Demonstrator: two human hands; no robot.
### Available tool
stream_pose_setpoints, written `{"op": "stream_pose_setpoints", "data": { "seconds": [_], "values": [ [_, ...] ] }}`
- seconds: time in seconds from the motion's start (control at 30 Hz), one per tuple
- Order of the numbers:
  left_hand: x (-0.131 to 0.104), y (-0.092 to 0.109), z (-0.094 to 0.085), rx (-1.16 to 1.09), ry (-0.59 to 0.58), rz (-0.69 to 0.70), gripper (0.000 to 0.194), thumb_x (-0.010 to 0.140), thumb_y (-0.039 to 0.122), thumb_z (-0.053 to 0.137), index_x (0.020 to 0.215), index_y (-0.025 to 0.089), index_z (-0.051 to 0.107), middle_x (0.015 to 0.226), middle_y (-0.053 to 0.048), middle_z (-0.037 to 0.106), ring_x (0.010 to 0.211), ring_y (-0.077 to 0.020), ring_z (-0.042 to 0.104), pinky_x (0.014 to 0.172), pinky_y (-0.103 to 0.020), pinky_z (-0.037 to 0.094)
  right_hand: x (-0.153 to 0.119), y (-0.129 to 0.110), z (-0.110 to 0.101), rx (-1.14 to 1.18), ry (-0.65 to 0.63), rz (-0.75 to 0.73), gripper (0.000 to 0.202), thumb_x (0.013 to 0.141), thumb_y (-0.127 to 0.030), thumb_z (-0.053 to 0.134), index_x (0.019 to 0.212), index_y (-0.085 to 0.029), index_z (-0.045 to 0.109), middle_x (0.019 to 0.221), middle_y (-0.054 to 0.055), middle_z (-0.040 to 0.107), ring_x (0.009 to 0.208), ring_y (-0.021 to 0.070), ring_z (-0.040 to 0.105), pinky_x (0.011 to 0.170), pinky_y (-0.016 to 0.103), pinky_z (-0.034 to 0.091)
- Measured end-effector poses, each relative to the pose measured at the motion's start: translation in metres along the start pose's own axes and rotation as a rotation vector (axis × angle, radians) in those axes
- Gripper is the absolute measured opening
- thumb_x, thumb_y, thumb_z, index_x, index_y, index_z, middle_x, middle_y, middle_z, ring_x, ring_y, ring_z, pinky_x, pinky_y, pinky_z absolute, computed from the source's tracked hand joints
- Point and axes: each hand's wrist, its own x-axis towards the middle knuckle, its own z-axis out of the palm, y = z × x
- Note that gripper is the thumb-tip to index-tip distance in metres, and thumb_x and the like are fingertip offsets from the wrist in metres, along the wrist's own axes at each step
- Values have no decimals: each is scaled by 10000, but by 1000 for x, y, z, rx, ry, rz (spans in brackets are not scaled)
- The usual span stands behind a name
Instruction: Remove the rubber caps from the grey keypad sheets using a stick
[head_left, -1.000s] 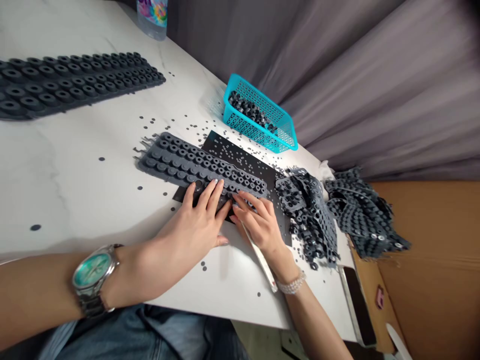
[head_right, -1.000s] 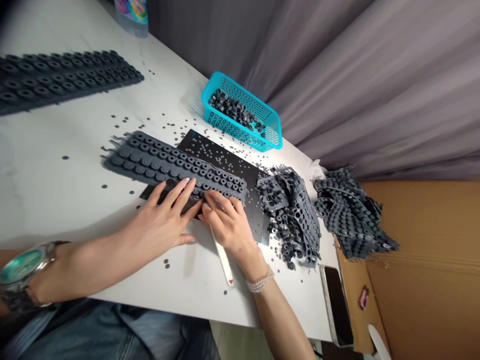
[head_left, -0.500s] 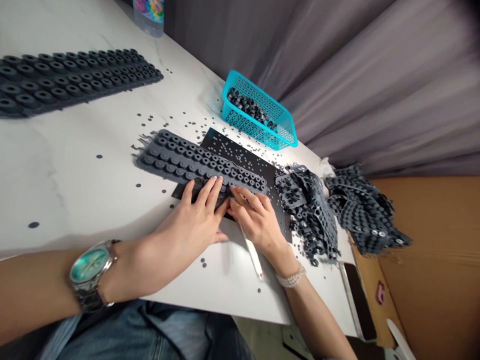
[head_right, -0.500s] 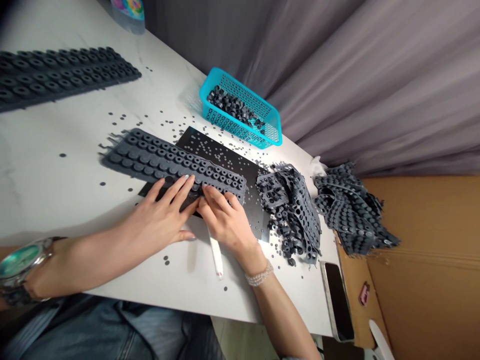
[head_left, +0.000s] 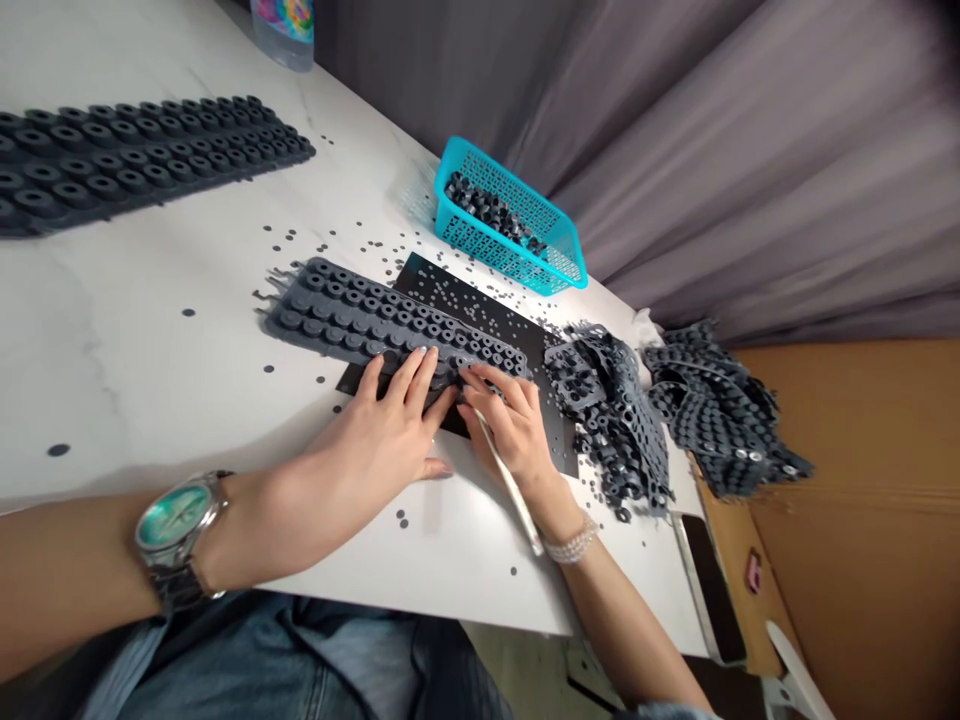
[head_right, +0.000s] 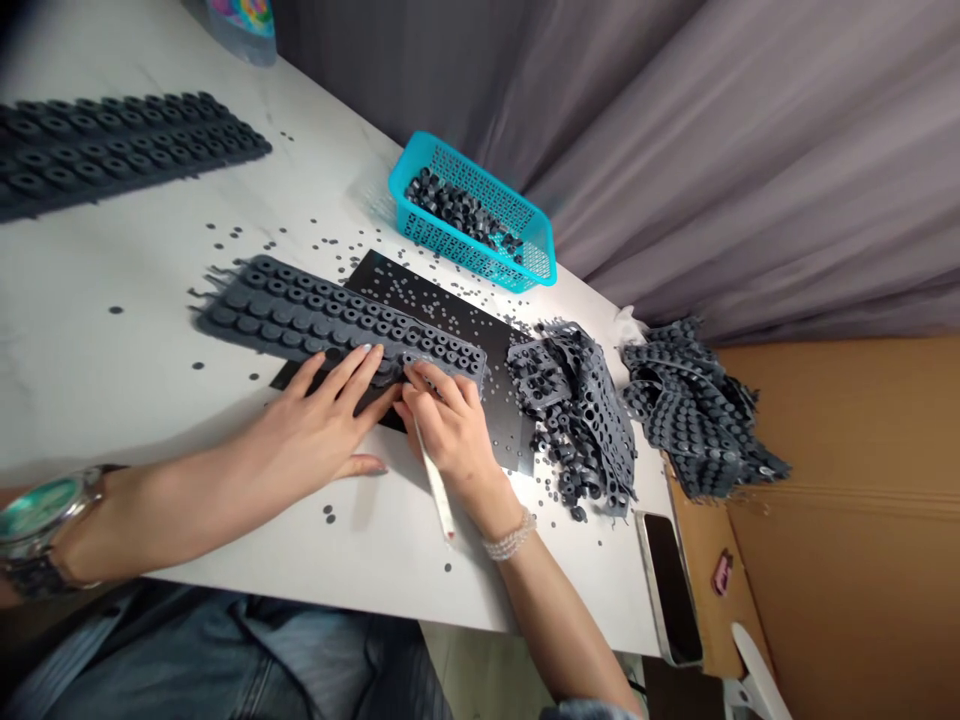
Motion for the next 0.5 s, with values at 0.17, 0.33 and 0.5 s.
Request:
{"op": "stream_pose_setpoints", "data": {
  "seconds": [0.17, 0.33, 0.5],
  "values": [
    [0, -1, 5, -24, 43, 17, 762, 825, 554, 572, 1432, 120, 417, 1521, -291, 280, 1403, -428, 290, 1071, -618, 300, -4, 6, -8, 82, 16, -31, 140, 902, -134, 571, 1028, -191, 547, 1139, 115, 711, 1137, 227, 610, 845, 376, 443],
    [-1, 0, 5, -34, 46, -3, 724, 812, 549, 593, 1384, 118, 489, 1510, -297, 300, 1401, -426, 296, 1070, -623, 298, -6, 8, -6, 25, -32, -99, 112, 914, -168, 572, 1024, -187, 586, 1126, 108, 719, 1156, 230, 601, 845, 371, 434],
    [-2, -1, 4, -39, 45, 11, 704, 824, 536, 586, 1379, 112, 495, 1516, -281, 301, 1400, -427, 298, 1072, -624, 296, -5, 7, -6, -52, -86, -136, 115, 930, -175, 556, 1040, -184, 589, 1168, 111, 702, 1175, 199, 583, 846, 355, 426]
  ]
}}
